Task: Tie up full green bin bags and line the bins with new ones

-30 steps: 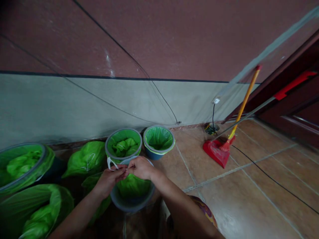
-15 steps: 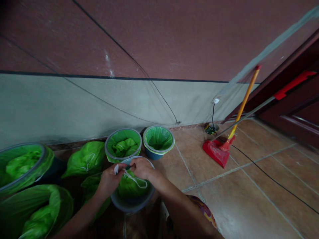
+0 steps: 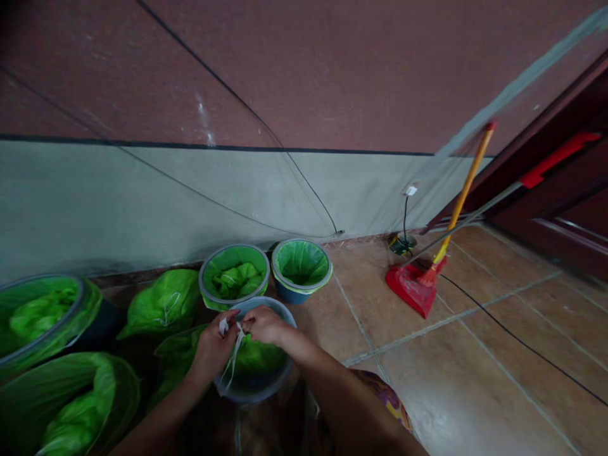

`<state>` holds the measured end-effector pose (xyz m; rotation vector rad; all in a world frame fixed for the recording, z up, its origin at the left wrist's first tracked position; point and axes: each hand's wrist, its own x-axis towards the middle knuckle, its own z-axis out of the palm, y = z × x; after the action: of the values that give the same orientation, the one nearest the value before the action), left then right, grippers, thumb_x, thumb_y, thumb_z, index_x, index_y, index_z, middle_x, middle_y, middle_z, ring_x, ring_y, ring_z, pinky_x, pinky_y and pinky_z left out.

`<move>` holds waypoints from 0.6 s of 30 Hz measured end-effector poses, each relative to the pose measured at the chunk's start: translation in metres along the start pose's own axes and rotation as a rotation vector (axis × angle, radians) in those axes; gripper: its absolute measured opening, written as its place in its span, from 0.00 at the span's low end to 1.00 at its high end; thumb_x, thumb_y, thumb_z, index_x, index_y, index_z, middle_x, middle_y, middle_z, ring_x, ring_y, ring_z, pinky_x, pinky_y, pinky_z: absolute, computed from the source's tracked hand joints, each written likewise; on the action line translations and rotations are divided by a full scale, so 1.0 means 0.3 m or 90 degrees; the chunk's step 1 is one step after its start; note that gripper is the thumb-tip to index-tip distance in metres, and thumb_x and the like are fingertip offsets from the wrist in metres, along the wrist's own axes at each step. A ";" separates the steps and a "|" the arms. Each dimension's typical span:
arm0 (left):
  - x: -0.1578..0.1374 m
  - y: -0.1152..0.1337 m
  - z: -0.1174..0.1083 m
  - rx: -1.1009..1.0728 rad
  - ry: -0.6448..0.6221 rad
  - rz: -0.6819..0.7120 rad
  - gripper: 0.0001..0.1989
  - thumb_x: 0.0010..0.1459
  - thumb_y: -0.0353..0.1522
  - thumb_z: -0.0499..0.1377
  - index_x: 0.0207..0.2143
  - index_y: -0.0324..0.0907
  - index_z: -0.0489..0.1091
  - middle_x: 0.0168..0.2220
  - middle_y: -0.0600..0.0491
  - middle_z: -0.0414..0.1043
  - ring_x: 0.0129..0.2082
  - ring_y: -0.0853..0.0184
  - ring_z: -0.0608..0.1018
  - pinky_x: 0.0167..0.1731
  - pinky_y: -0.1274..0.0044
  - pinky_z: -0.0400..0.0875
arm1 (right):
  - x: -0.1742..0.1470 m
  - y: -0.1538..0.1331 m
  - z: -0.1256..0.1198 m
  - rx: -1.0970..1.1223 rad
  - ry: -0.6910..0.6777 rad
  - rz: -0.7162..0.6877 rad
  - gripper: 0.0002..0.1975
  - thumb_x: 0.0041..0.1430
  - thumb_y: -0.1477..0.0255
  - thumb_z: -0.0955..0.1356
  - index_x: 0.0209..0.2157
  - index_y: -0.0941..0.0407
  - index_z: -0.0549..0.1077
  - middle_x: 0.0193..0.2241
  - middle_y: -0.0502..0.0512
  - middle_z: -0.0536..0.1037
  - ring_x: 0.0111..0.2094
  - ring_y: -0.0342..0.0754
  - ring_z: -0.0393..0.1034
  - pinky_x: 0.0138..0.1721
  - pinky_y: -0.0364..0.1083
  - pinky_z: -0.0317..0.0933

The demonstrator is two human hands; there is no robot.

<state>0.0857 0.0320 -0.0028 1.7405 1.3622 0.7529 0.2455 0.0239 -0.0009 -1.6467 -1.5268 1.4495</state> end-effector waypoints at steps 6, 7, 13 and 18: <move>0.016 -0.006 -0.006 -0.011 -0.079 -0.051 0.15 0.56 0.37 0.54 0.43 0.41 0.73 0.32 0.52 0.79 0.29 0.65 0.80 0.30 0.77 0.71 | -0.018 -0.053 -0.011 -0.170 0.068 -0.032 0.11 0.55 0.75 0.64 0.30 0.57 0.79 0.25 0.52 0.77 0.26 0.43 0.68 0.29 0.40 0.59; 0.016 -0.005 -0.007 0.000 -0.091 -0.052 0.14 0.57 0.37 0.54 0.42 0.41 0.73 0.30 0.52 0.79 0.29 0.66 0.79 0.30 0.77 0.70 | -0.023 -0.065 -0.013 -0.227 0.080 -0.036 0.11 0.55 0.75 0.63 0.30 0.57 0.79 0.27 0.52 0.79 0.28 0.44 0.69 0.31 0.41 0.61; 0.021 -0.001 -0.026 0.182 -0.095 -0.007 0.06 0.56 0.33 0.56 0.32 0.42 0.73 0.29 0.51 0.78 0.30 0.66 0.78 0.32 0.78 0.65 | -0.045 -0.086 -0.037 -0.461 0.147 -0.013 0.15 0.58 0.69 0.62 0.37 0.58 0.79 0.37 0.60 0.81 0.38 0.51 0.75 0.40 0.45 0.64; 0.025 -0.014 -0.034 0.258 -0.142 -0.026 0.09 0.56 0.31 0.55 0.26 0.43 0.72 0.26 0.51 0.77 0.29 0.65 0.78 0.32 0.78 0.64 | -0.048 -0.076 -0.080 -0.502 0.182 0.102 0.14 0.59 0.72 0.63 0.38 0.63 0.79 0.38 0.67 0.81 0.42 0.56 0.75 0.43 0.48 0.65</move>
<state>0.0770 0.0419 -0.0011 2.0295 1.4592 0.2565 0.2598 0.0244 0.0322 -2.3305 -1.9530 0.6289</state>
